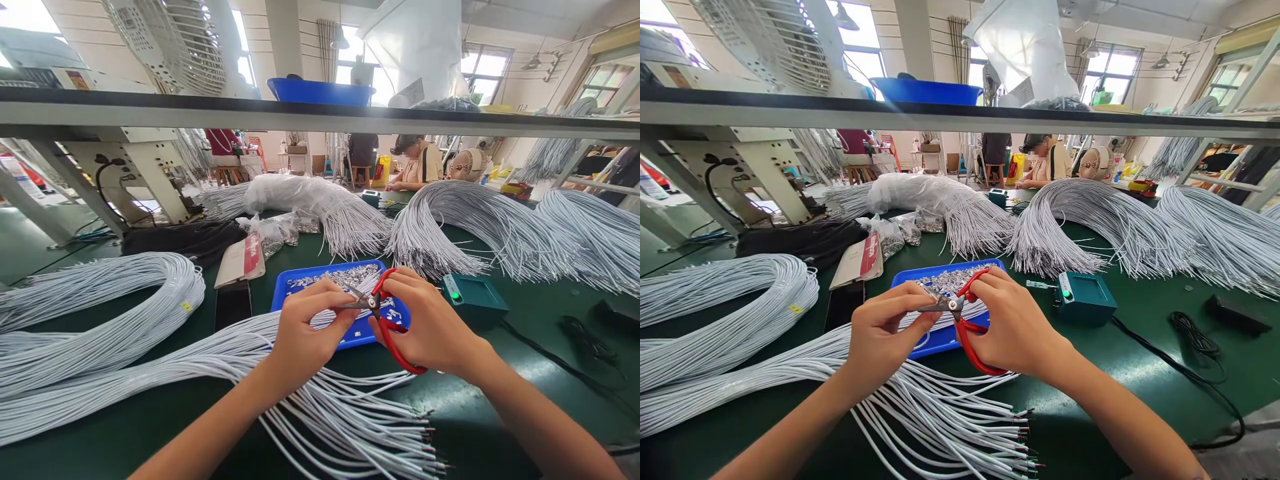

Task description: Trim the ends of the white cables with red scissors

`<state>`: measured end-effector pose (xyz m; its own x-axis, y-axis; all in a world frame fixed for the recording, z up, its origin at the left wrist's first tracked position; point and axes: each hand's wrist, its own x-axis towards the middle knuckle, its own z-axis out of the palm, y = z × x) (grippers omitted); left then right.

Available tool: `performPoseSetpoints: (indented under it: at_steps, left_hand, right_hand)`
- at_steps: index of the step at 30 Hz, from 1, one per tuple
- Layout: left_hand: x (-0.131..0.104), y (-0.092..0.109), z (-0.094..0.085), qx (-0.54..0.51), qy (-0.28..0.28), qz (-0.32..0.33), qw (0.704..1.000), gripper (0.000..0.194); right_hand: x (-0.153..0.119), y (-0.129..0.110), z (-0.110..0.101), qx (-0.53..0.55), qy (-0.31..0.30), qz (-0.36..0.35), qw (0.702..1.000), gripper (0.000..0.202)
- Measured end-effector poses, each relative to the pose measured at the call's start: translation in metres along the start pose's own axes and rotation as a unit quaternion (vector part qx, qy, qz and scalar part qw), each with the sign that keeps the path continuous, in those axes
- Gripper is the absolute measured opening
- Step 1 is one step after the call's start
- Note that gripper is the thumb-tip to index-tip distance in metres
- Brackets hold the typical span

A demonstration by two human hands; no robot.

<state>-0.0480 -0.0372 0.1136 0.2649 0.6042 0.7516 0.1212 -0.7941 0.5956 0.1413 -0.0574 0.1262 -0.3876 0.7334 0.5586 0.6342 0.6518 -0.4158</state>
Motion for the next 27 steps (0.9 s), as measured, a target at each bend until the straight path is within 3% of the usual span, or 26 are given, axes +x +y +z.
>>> performPoseSetpoints:
  at_steps: [7, 14, 18, 23, 27]
  left_hand:
    - [-0.003, 0.000, 0.001, 0.023, 0.013, 0.027, 0.999, 0.013]
    - [-0.003, 0.005, 0.000, -0.020, 0.001, -0.022, 1.000, 0.012]
    - [-0.005, 0.005, 0.002, -0.021, -0.001, -0.013, 1.000, 0.014]
    - [-0.004, 0.001, -0.001, -0.066, -0.004, -0.046, 0.997, 0.017]
    - [0.003, -0.005, -0.012, -0.155, 0.053, -0.110, 0.980, 0.014]
  right_hand:
    - [-0.002, -0.001, 0.000, 0.020, -0.010, 0.000, 1.000, 0.011]
    - [0.001, -0.002, 0.000, 0.034, -0.008, -0.008, 0.999, 0.010]
    - [-0.001, -0.004, 0.000, 0.040, -0.005, 0.002, 0.999, 0.010]
    - [-0.002, -0.003, -0.003, 0.039, -0.019, 0.043, 0.998, 0.013]
    - [0.003, 0.005, -0.009, -0.003, 0.003, 0.141, 0.990, 0.016]
